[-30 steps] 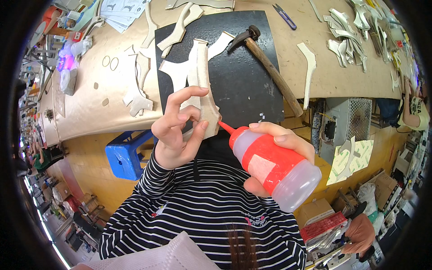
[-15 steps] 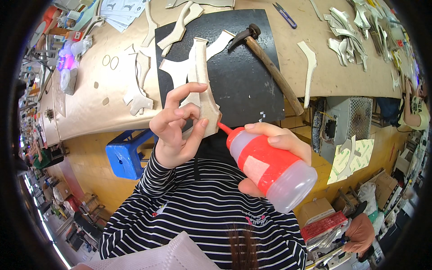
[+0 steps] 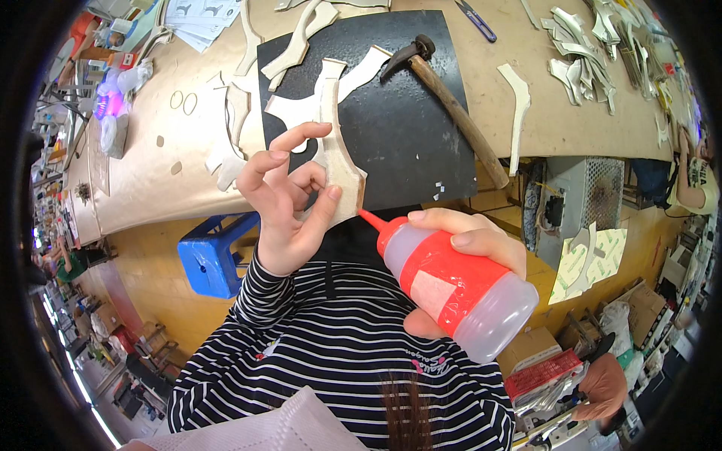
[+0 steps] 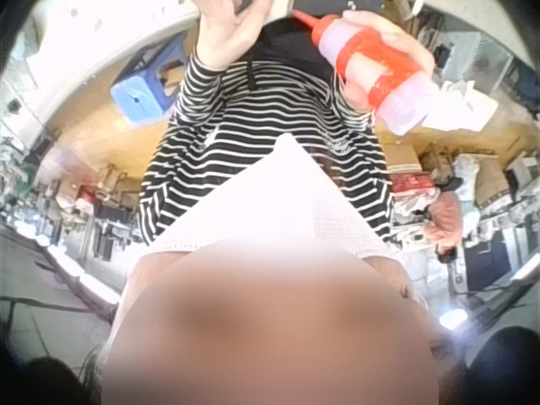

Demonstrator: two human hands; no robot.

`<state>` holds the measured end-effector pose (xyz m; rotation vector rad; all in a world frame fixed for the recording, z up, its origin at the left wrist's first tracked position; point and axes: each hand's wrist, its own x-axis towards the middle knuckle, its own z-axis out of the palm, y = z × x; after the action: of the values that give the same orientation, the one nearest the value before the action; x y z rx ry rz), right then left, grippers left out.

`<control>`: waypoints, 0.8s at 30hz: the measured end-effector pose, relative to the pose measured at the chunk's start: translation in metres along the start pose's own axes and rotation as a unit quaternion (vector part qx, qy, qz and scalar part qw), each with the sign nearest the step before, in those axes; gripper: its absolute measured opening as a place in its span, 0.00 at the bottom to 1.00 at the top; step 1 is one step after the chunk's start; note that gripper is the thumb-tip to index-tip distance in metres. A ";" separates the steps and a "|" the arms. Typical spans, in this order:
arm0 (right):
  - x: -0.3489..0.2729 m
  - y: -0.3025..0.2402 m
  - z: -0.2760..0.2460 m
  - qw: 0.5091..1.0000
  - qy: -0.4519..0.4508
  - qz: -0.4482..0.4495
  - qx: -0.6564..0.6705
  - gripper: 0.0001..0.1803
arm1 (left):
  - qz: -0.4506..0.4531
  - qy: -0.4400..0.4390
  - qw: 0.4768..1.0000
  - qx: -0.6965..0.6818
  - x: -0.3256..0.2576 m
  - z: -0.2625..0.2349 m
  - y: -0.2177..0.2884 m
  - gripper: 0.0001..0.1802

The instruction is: The person assembles white leather pieces on a black work mat. They align edges, apply glue from a squeeze bottle, and press the pieces together. The person handles multiple leather parts and a glue bottle throughout the task.

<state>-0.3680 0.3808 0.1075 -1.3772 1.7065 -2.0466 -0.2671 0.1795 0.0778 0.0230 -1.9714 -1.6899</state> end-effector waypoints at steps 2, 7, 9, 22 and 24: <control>0.000 -0.002 0.000 1.000 -0.002 0.005 -0.018 0.50 | -0.011 0.007 1.000 -0.007 0.000 0.000 0.000 0.36; 0.001 -0.003 0.001 1.000 -0.005 0.011 -0.009 0.49 | -0.042 0.023 0.999 -0.022 0.000 0.000 0.003 0.36; 0.002 -0.003 0.003 1.000 0.013 0.000 -0.014 0.49 | -0.051 0.026 0.998 -0.031 -0.001 0.000 0.004 0.37; 0.003 -0.016 0.009 0.991 0.013 0.039 -0.129 0.46 | -0.061 0.032 0.997 -0.043 -0.001 -0.001 0.005 0.37; 0.008 -0.018 0.003 0.992 -0.028 0.028 -0.119 0.47 | -0.058 0.031 0.997 -0.044 0.000 -0.001 0.005 0.36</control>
<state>-0.3629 0.3801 0.1265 -1.4186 1.9941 -1.8050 -0.2650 0.1802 0.0819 0.1592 -1.8809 -1.8256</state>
